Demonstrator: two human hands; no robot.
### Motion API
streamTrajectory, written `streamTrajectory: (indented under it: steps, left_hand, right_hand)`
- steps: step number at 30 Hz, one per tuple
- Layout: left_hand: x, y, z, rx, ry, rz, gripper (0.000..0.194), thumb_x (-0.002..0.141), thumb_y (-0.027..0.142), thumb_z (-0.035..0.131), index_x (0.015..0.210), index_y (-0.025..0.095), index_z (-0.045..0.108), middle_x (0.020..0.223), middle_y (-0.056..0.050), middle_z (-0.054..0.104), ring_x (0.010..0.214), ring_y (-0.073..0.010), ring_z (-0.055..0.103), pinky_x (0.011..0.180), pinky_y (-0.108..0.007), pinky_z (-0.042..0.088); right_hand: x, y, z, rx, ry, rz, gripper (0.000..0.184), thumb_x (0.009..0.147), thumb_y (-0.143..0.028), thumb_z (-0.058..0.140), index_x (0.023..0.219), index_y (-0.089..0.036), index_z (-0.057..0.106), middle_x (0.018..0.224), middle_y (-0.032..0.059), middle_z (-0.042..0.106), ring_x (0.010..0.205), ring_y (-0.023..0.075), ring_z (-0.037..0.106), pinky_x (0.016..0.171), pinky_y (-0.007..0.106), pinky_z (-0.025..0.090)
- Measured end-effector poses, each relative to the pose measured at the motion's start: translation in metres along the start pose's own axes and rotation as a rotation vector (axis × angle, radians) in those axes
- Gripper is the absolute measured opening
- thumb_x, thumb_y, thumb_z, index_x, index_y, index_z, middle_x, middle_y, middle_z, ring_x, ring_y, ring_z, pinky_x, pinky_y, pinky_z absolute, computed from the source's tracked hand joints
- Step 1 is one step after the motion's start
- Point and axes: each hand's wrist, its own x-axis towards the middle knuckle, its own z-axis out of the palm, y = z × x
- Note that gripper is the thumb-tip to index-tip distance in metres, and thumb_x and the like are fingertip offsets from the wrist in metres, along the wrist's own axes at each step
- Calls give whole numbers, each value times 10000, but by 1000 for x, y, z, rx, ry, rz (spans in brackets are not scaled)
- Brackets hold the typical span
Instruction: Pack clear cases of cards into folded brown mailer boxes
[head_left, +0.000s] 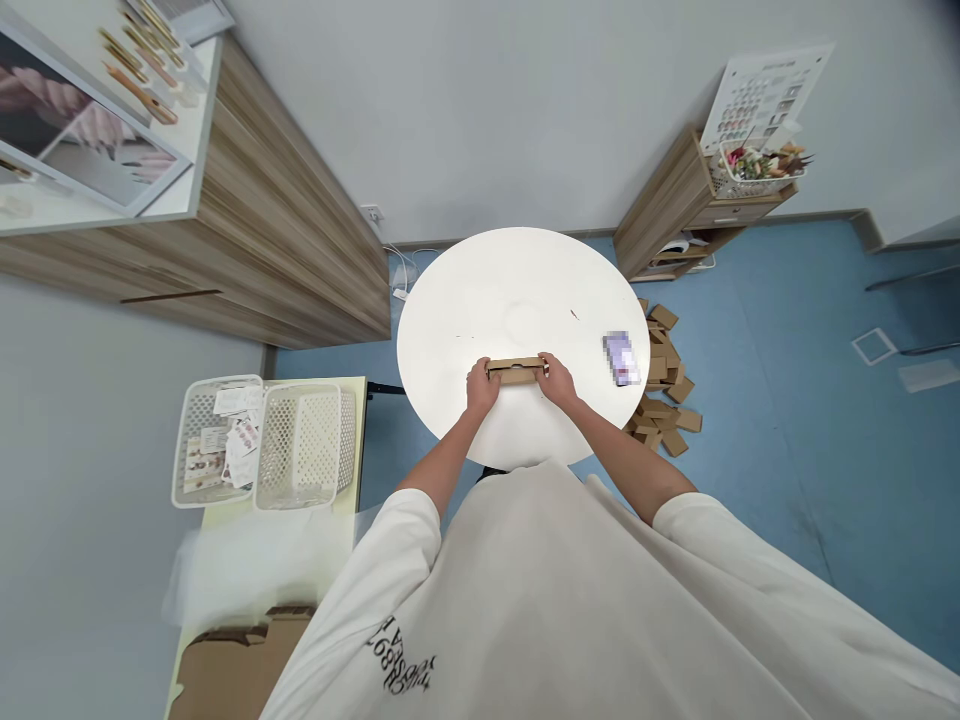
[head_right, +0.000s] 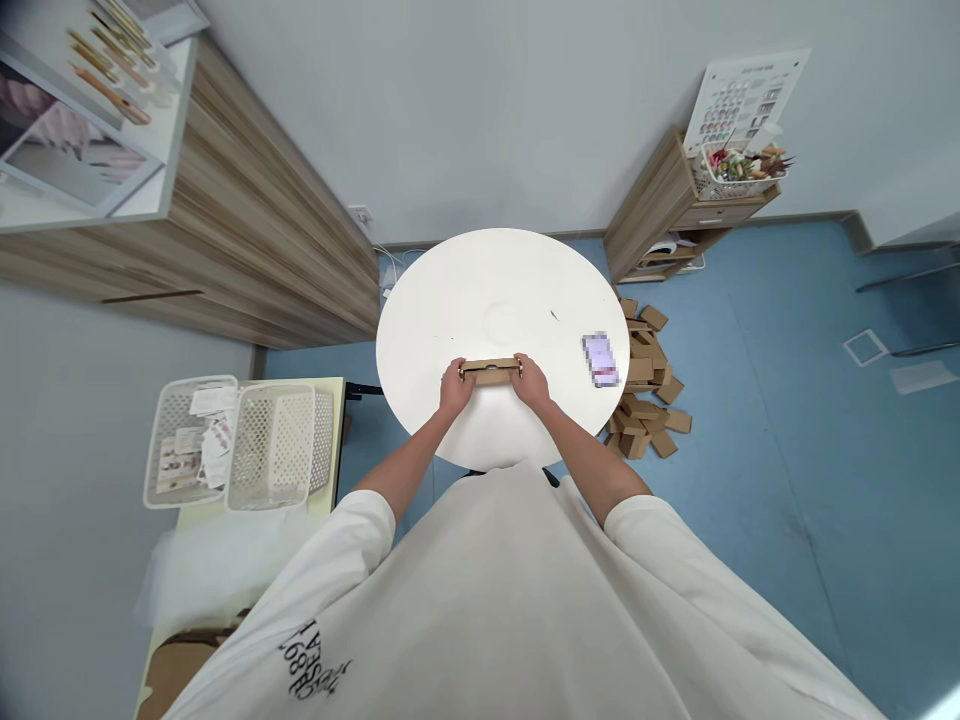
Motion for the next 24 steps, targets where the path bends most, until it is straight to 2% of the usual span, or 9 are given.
streamTrajectory:
  steps: [4, 7, 9, 13, 18, 24]
  left_hand:
    - [-2, -1, 0, 44, 7, 41, 411, 912, 260, 588, 1318, 213, 553, 1278, -131, 610, 1181, -291, 566, 1033, -426, 437]
    - [-4, 0, 0, 50, 18, 47, 378, 917, 266, 588, 1291, 219, 567, 1252, -125, 617, 1173, -291, 565, 1037, -431, 429]
    - [-4, 1, 0, 50, 23, 44, 347, 919, 264, 586, 1264, 227, 578, 1223, -115, 628, 1164, -289, 564, 1030, -429, 431]
    - [-5, 1, 1, 50, 31, 42, 310, 912, 232, 584, 1221, 236, 597, 1191, -98, 641, 1163, -289, 562, 1024, -424, 433]
    - [-7, -3, 5, 58, 56, 58, 333, 930, 249, 581, 1262, 227, 589, 1250, -117, 630, 1206, -306, 542, 1060, -442, 411]
    - [-7, -4, 9, 53, 59, 44, 387, 948, 280, 576, 1331, 228, 562, 1316, -131, 608, 1259, -301, 528, 1109, -447, 380]
  right_hand:
    - [1, -1, -1, -7, 1, 19, 371, 953, -332, 496, 1315, -287, 563, 1219, 45, 672, 997, 218, 652, 890, 370, 502]
    - [0, -3, 0, -19, 15, 48, 373, 935, -394, 546, 1292, -291, 570, 1219, 44, 676, 1001, 226, 652, 870, 364, 502]
    - [-1, -5, 2, -35, 22, 63, 405, 924, -411, 561, 1309, -286, 564, 1220, 51, 678, 1026, 237, 645, 874, 364, 500]
    - [-2, -8, 2, -63, 21, 76, 448, 927, -331, 514, 1370, -267, 547, 1187, 64, 692, 1061, 256, 637, 888, 376, 497]
    - [-2, -11, -2, -66, 7, 100, 517, 919, -311, 518, 1434, -265, 521, 1195, 79, 692, 1026, 270, 646, 870, 375, 502]
    - [4, -16, 0, -99, 33, 131, 467, 960, -369, 501, 1412, -262, 546, 1133, 104, 701, 1012, 291, 646, 864, 397, 501]
